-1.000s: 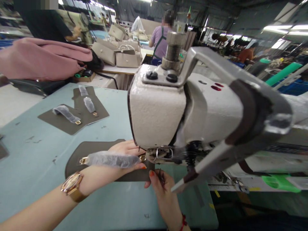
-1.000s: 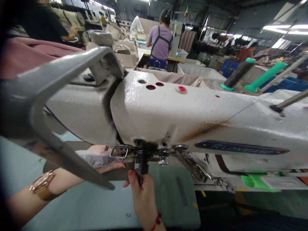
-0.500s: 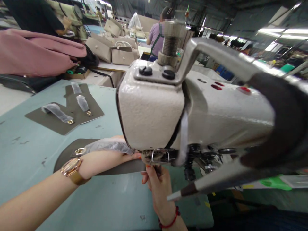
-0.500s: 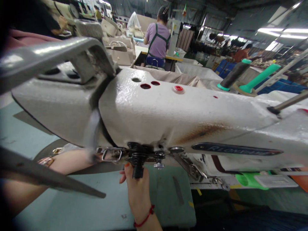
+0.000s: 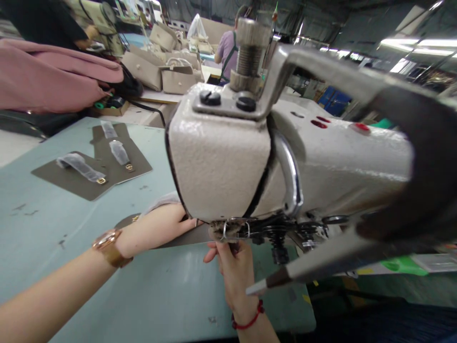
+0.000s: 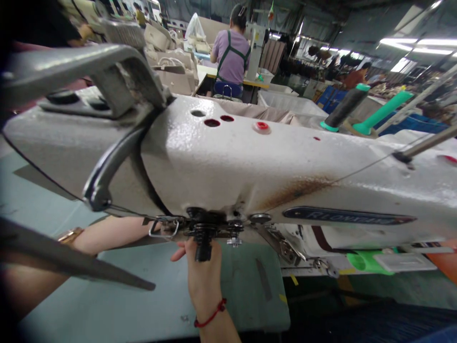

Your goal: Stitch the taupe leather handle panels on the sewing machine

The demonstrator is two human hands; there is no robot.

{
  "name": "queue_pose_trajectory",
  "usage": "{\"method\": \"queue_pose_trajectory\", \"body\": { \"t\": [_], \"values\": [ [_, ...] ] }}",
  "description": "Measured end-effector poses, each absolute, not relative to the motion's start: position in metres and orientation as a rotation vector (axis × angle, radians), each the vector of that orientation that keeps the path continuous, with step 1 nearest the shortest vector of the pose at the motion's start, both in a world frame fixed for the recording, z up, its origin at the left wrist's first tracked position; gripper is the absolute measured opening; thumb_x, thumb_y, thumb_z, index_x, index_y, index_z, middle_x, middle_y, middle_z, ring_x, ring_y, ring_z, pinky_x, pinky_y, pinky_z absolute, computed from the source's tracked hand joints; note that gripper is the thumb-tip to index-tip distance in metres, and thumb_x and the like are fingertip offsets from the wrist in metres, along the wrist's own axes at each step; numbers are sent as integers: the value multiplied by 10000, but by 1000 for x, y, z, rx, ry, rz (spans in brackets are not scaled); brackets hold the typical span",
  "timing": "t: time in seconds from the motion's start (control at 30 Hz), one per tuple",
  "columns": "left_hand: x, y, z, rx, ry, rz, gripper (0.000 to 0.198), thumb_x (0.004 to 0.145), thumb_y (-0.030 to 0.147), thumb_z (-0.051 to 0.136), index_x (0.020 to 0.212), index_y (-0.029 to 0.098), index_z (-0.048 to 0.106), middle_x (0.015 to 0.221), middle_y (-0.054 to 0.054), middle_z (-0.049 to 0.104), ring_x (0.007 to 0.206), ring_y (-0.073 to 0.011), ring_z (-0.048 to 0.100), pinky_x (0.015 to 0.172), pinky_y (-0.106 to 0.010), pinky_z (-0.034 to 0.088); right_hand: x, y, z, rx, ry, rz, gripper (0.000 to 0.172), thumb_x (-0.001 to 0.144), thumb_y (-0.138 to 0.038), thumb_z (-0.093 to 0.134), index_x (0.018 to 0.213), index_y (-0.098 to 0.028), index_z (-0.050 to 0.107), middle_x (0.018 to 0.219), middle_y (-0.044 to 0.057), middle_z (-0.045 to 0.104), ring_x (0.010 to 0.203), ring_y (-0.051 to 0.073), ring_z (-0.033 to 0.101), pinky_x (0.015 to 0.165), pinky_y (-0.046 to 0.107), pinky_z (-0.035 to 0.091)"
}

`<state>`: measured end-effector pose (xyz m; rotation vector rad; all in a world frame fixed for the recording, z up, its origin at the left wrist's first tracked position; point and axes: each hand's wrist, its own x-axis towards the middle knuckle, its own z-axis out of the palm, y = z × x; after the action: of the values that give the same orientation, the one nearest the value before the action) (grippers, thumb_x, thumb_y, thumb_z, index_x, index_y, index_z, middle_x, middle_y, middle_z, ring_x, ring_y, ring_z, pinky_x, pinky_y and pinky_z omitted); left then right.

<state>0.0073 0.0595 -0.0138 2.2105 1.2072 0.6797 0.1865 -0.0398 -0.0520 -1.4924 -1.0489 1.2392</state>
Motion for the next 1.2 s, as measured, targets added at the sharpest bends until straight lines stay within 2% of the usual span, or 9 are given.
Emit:
{"method": "queue_pose_trajectory", "body": {
  "t": [0.1, 0.2, 0.27, 0.37, 0.5, 0.63, 0.77, 1.0, 1.2],
  "values": [
    [-4, 22, -34, 2269, 1259, 624, 218, 861, 349, 526, 971, 231, 672, 908, -47, 706, 844, -227, 639, 791, -337, 501, 188, -40, -48, -1511, -1083, 1217, 482, 898, -486, 467, 632, -176, 723, 496, 17, 609, 460, 129, 507, 443, 232, 360],
    [-1, -34, -58, 2010, 1368, 984, 184, 863, 295, 540, 1016, 251, 633, 1014, -51, 648, 992, -230, 582, 876, -339, 458, 187, -42, -43, -1539, -1103, 1184, 498, 889, -508, 472, 585, -188, 701, 409, -8, 503, 422, 127, 468, 436, 236, 352],
    [12, -62, -71, 1671, 1292, 1000, 143, 879, 316, 518, 927, 244, 632, 963, -46, 621, 954, -215, 573, 815, -304, 461, 186, -44, -41, -1548, -1107, 1177, 482, 887, -514, 475, 599, -195, 693, 402, -22, 464, 400, 119, 427, 428, 236, 336],
    [42, -74, -81, 1084, 1193, 956, 233, 866, 423, 540, 943, 219, 623, 813, -27, 590, 754, -174, 553, 677, -273, 451, 188, -49, -40, -1514, -1097, 1194, 439, 899, -503, 463, 695, -186, 689, 445, -34, 460, 391, 104, 364, 419, 232, 302],
    [74, -50, -76, 610, 865, 1067, 309, 860, 473, 540, 860, 176, 627, 736, -9, 551, 678, -130, 501, 674, -253, 436, 200, -58, -43, -1494, -1089, 1197, 363, 899, -464, 502, 722, -174, 630, 497, -50, 443, 406, 84, 292, 430, 225, 269],
    [86, -31, -72, 462, 706, 1072, 422, 863, 467, 539, 590, 147, 556, 571, 7, 489, 549, -94, 436, 557, -207, 383, 214, -62, -42, -1529, -1204, 1128, 388, 916, -413, 493, 618, -171, 546, 561, -23, 512, 500, 98, 418, 523, 219, 332],
    [85, -27, -78, 417, 776, 992, 538, 825, 496, 576, 428, 166, 421, 418, 48, 341, 445, -75, 312, 474, -202, 314, 214, -61, -40, -1510, -1293, 1126, 336, 915, -377, 487, 658, -168, 543, 604, -4, 562, 590, 125, 526, 582, 214, 378],
    [72, -19, -83, 553, 942, 915, 362, 719, 399, 715, 511, 145, 562, 464, 47, 419, 507, -78, 364, 546, -199, 355, 207, -65, -56, -1574, -1418, 1149, 278, 933, -346, 441, 812, -158, 607, 604, 2, 591, 563, 136, 566, 551, 209, 394],
    [62, -16, -86, 686, 951, 827, 391, 769, 384, 659, 493, 150, 511, 511, 38, 417, 536, -86, 354, 542, -212, 314, 220, -85, -95, -1851, -1890, 793, 175, 857, -91, 489, 895, -188, 628, 805, 33, 682, 728, 183, 660, 630, 234, 401]
  ]
}}
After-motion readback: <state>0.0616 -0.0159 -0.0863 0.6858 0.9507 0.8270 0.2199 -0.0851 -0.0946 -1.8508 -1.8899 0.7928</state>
